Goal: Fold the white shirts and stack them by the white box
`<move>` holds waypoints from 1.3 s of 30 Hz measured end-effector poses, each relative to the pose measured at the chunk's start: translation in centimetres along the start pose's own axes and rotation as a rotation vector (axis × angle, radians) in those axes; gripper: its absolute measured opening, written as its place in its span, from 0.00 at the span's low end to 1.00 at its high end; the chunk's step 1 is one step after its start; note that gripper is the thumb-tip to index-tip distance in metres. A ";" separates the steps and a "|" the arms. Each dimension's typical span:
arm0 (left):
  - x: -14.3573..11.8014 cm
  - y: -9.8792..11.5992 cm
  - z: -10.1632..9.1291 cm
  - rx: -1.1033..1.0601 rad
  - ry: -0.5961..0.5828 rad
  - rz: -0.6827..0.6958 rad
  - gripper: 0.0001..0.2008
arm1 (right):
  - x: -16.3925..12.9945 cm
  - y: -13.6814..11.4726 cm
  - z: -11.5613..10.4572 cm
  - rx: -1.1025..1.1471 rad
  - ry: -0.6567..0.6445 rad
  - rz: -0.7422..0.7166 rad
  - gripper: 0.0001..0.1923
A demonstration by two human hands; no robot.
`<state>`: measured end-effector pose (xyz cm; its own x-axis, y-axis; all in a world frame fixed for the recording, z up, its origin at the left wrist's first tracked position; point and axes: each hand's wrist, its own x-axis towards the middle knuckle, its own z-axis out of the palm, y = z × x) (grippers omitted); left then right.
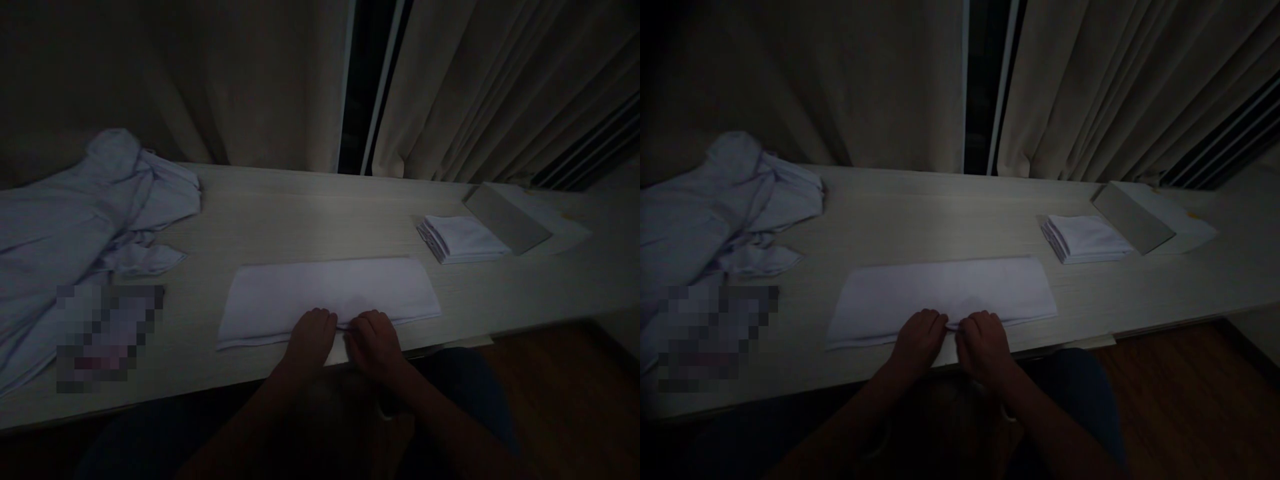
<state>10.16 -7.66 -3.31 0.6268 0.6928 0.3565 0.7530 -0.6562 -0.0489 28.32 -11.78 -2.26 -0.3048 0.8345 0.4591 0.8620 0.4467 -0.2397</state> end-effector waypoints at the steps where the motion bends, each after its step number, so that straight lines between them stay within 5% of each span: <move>1: 0.0 0.0 0.1 0.000 0.014 0.006 0.07 | -0.2 0.3 -0.3 0.042 0.008 0.014 0.05; 8: -0.3 0.0 0.6 -0.049 0.051 0.011 0.08 | -0.8 1.2 -0.1 0.080 0.055 0.046 0.18; 20: 0.0 -0.7 -2.2 -0.361 0.029 -0.041 0.08 | -0.1 1.0 0.0 0.044 -0.020 0.066 0.09; 31: -0.8 -0.1 0.5 -0.179 0.026 0.008 0.06 | -0.4 1.6 1.0 -0.052 -0.014 -0.016 0.06; 39: -0.8 0.4 -0.1 -0.147 -0.025 0.026 0.09 | -0.3 1.3 0.5 -0.115 -0.077 -0.078 0.09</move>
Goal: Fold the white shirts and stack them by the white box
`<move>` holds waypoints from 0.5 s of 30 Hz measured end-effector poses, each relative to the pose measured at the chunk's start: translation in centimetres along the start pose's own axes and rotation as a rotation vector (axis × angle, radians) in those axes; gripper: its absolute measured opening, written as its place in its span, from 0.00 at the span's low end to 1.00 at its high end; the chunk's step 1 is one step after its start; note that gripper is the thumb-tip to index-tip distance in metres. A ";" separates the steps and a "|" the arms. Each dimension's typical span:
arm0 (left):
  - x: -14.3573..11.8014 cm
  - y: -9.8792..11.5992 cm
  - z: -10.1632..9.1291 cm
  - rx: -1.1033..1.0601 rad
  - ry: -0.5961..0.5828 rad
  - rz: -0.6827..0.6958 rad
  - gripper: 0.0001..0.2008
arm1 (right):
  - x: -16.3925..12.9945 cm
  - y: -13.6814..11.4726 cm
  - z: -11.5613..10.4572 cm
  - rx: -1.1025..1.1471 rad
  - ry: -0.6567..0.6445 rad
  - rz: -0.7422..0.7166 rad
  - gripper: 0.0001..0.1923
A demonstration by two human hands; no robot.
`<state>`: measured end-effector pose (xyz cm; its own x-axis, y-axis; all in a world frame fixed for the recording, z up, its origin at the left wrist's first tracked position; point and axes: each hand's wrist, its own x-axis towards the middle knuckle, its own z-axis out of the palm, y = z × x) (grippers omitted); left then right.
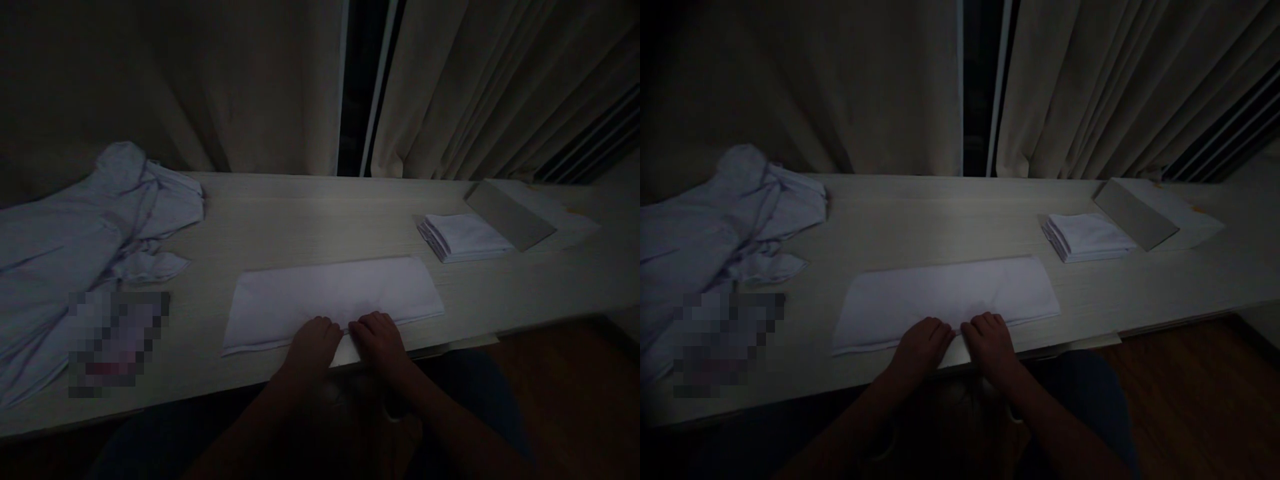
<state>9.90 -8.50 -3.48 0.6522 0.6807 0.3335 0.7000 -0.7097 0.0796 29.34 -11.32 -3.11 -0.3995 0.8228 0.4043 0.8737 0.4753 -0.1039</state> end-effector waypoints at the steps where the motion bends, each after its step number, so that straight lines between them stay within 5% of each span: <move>1: 0.0 -0.5 -0.3 -0.024 -0.009 -0.004 0.10 | 0.0 0.0 0.0 -0.005 -0.010 -0.003 0.09; 5: -0.5 -5.1 -1.9 -0.007 0.040 -0.188 0.15 | -0.2 -0.1 0.4 -0.036 -0.028 -0.002 0.12; 9: -2.0 -10.1 -2.6 0.143 0.033 -0.486 0.32 | -0.7 -0.6 0.6 -0.071 -0.007 0.002 0.14; 15: -4.5 -9.6 -1.8 0.245 -0.100 -0.570 0.40 | -1.4 -2.0 1.0 -0.086 0.015 0.023 0.15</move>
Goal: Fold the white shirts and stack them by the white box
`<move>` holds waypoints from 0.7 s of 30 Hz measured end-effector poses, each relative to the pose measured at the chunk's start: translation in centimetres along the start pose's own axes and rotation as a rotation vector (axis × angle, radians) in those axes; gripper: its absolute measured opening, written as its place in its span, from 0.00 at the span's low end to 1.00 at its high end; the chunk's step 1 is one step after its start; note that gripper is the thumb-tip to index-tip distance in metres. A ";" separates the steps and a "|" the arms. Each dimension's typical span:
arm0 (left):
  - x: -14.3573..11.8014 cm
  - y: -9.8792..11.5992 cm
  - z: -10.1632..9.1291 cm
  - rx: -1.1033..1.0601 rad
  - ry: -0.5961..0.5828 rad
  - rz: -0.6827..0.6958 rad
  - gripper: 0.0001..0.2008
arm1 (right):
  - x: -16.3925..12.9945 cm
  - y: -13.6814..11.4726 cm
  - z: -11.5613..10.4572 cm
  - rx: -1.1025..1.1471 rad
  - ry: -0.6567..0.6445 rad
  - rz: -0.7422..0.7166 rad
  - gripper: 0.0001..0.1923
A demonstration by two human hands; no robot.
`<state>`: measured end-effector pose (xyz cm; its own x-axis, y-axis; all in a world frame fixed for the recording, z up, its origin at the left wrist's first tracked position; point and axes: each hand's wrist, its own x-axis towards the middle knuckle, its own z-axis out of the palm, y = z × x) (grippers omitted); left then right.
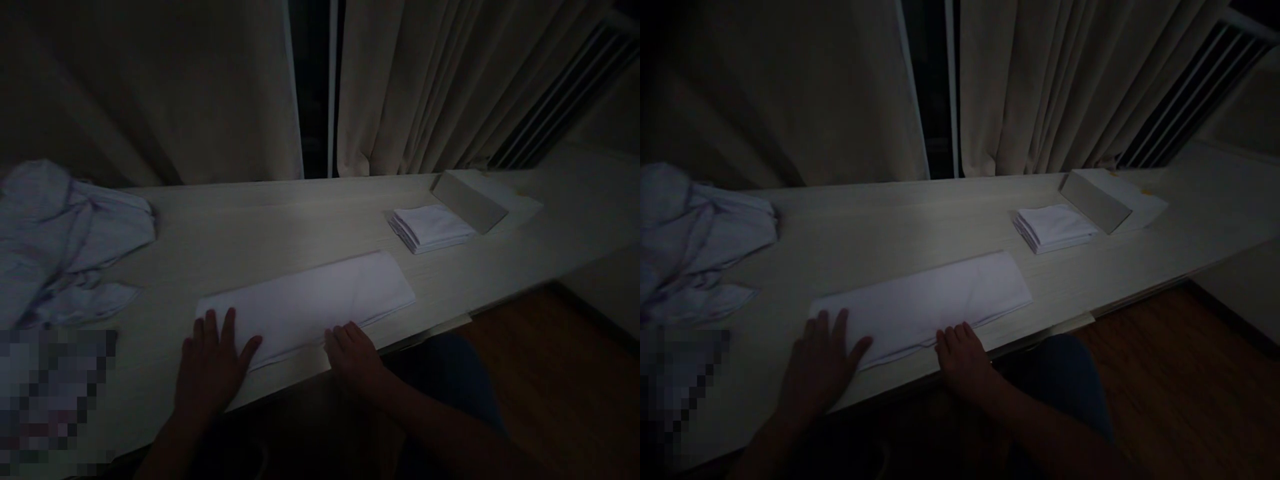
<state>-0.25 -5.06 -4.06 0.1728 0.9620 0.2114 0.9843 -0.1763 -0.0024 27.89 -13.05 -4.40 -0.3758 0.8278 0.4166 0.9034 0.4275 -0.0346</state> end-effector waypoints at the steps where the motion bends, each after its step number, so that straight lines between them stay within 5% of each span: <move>1: -0.3 0.2 0.0 0.008 0.002 -0.004 0.40 | 0.0 0.0 -0.1 0.010 -0.001 0.005 0.15; 5: -0.6 0.7 -0.4 0.037 -0.003 -0.027 0.41 | 0.8 2.3 -1.3 0.105 0.053 0.069 0.11; 9: 0.1 1.0 -1.1 0.058 -0.033 -0.070 0.44 | 1.6 8.4 -3.1 0.027 0.225 0.486 0.23; 14: 1.5 3.1 -1.9 0.030 -0.034 0.097 0.46 | 1.2 15.1 -3.6 0.028 0.019 1.000 0.40; 21: 0.8 4.8 -0.2 -0.061 -0.101 0.337 0.39 | 0.6 18.9 -3.1 0.267 -0.144 1.129 0.37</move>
<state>4.60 -5.21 -3.67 0.4932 0.8628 0.1108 0.8680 -0.4966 0.0035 45.40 -5.61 -1.98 0.5775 0.8126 -0.0786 0.6737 -0.5287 -0.5163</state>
